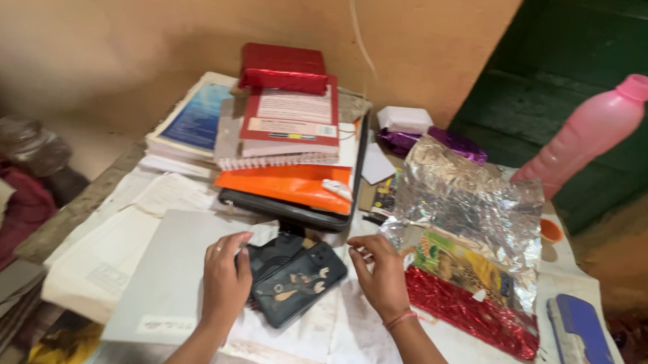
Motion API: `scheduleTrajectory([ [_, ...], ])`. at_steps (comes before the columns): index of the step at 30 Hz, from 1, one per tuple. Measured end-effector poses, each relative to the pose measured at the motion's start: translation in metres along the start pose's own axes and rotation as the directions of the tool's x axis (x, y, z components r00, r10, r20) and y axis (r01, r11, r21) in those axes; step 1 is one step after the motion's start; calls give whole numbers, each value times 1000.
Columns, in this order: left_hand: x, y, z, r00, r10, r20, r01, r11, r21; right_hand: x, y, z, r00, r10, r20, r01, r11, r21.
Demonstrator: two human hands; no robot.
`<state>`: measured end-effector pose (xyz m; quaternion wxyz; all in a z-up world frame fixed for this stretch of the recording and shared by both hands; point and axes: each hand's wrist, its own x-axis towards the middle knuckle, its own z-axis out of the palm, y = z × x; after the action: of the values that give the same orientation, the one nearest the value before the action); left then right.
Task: The person wraps a rectangular item with red metallic paper. They fold the paper around the item, smooth the edges, and secure the folds with pieces of white tape. The person handles the paper and tape by hand throughout the process.
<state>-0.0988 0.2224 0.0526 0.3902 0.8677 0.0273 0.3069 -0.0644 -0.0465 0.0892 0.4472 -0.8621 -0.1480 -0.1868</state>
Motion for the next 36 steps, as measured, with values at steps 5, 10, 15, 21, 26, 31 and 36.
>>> scheduleTrajectory([
  [5, 22, -30, -9, 995, 65, 73, -63, 997, -32, 25, -38, 49, 962, -106, 250, 122, 991, -46],
  [10, 35, -54, -9, 955, 87, 283, -36, 983, -181, 46, -55, 111, 864, -357, 356, 471, 824, -316],
  [15, 81, -66, -14, 875, 289, 389, -208, 949, -237, 67, -74, 137, 905, -326, 274, 402, 866, -297],
  [21, 138, -64, -24, 750, 183, 636, 88, 925, -369, 89, -88, 129, 899, 291, 328, -263, 956, -127],
  [26, 155, -65, -19, 673, 289, 681, 109, 872, -478, 88, -84, 123, 843, 374, 387, -410, 912, 12],
  [31, 156, -76, -6, 657, 350, 668, 92, 842, -532, 80, -79, 122, 847, 381, 370, -449, 886, 116],
  [36, 153, -80, 0, 573, 316, 756, 161, 861, -482, 74, -89, 124, 876, 396, 276, -397, 916, -55],
])
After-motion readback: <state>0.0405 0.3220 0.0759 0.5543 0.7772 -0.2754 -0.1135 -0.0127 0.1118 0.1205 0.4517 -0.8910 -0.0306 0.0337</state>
